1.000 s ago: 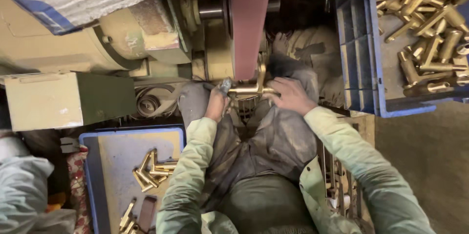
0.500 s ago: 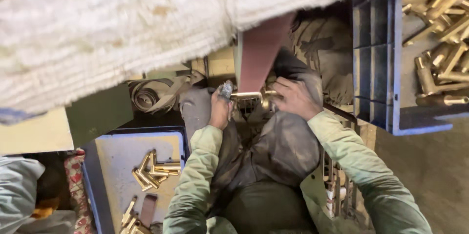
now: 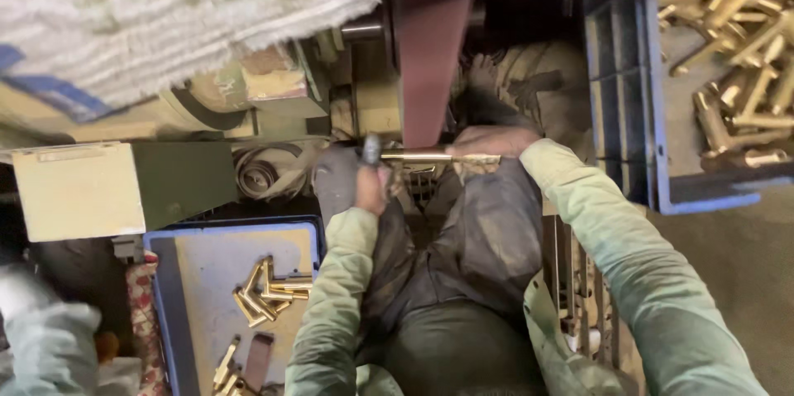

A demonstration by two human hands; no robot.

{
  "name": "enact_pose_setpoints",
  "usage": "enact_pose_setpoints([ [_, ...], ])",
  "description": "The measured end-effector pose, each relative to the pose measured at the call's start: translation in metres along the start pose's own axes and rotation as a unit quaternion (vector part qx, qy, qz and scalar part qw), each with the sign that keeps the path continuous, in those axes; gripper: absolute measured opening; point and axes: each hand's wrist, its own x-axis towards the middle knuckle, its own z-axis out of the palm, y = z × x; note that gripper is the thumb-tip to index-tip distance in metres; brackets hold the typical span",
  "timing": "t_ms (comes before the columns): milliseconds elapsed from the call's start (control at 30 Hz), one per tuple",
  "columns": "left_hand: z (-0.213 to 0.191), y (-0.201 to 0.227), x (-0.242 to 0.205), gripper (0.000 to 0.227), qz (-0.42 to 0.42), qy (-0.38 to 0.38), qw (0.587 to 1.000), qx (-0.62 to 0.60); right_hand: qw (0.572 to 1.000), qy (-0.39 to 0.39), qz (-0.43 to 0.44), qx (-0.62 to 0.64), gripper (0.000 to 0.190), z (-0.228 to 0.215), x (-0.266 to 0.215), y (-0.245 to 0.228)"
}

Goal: The person repeatedly picks up brass-colored metal parts from a blue bin and presses them against a moving belt sander to smooth or deburr the edges. After grinding, the parts are placed into a second blue bin to the right.

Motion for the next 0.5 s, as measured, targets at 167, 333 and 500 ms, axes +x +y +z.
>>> enact_pose_setpoints([
  [167, 0.003, 0.031, -0.082, 0.037, 0.074, -0.155, 0.972, 0.157, 0.993, 0.092, -0.047, -0.057, 0.056, 0.079, -0.022, 0.04],
  [333, 0.045, 0.0, -0.14, 0.052, 0.165, -0.247, 0.824, 0.482, 0.962, 0.174, -0.211, 0.0, 0.05, 0.15, -0.012, 0.092],
  [500, 0.059, -0.04, -0.166, 0.04, 0.174, -0.203, 0.868, 0.418, 0.885, 0.395, -0.167, -0.182, 0.032, 0.184, -0.009, 0.085],
])
